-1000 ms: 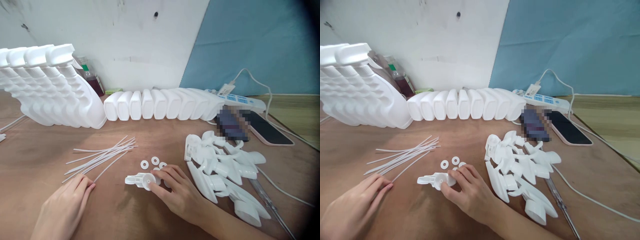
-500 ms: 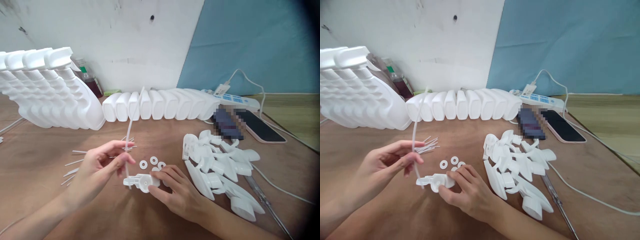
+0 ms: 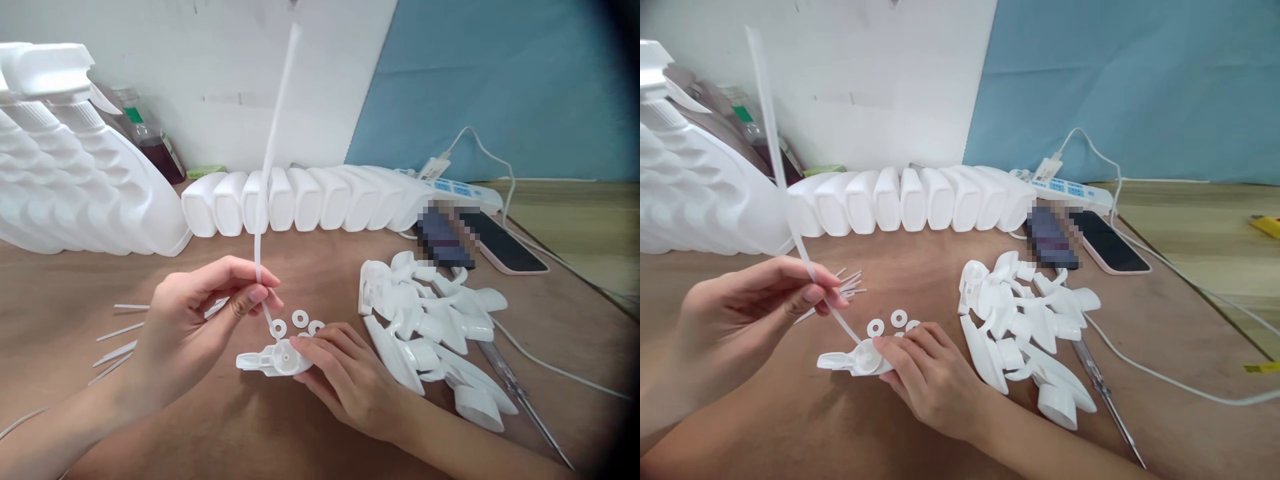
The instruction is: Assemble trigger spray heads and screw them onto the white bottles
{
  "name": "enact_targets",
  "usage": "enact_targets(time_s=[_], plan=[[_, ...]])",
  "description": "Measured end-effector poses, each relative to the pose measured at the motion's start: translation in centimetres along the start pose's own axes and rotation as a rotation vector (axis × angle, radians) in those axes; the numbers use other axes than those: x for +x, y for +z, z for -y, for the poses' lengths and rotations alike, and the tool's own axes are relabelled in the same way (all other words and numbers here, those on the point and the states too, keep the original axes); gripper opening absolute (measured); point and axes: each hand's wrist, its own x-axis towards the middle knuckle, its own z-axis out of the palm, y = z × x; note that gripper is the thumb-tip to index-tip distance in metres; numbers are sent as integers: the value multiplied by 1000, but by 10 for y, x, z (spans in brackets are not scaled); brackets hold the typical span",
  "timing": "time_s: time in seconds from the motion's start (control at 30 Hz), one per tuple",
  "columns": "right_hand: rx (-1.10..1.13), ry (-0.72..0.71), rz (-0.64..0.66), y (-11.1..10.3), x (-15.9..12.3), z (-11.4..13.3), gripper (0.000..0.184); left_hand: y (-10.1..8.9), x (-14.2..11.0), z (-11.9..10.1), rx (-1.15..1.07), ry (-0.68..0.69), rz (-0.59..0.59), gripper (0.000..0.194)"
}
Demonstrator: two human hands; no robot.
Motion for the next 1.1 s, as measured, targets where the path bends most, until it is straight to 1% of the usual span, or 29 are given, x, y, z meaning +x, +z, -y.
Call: enact_targets(time_s=[0.27,0.37,0.47,0.63,0.73,0.93,1.03,1.1], plan=[[-5,14,6,-1,2,0,27,-1,-7,-1,35,37,9,10],[-2,12,4,-1,2,0,28,0,-7,1,-4,25,42,13],[-4,4,3,0,1,-1,28,1,-9,4,5,26,44,15],[7,5,12,0,0,-1,27,2,-11,5,33,79,55,21],[22,8,10,1,0,0,28,2,-11,6,40,82,60,22],[30,11,4,1,-1,0,27,1,-15,9,174,152,14,22],[39,4,5,0,-1,-1,28,4,-17,8,243,196,22,22],[39,-1,4,0,-1,-1,28,7,-17,8,276,210,42,19]])
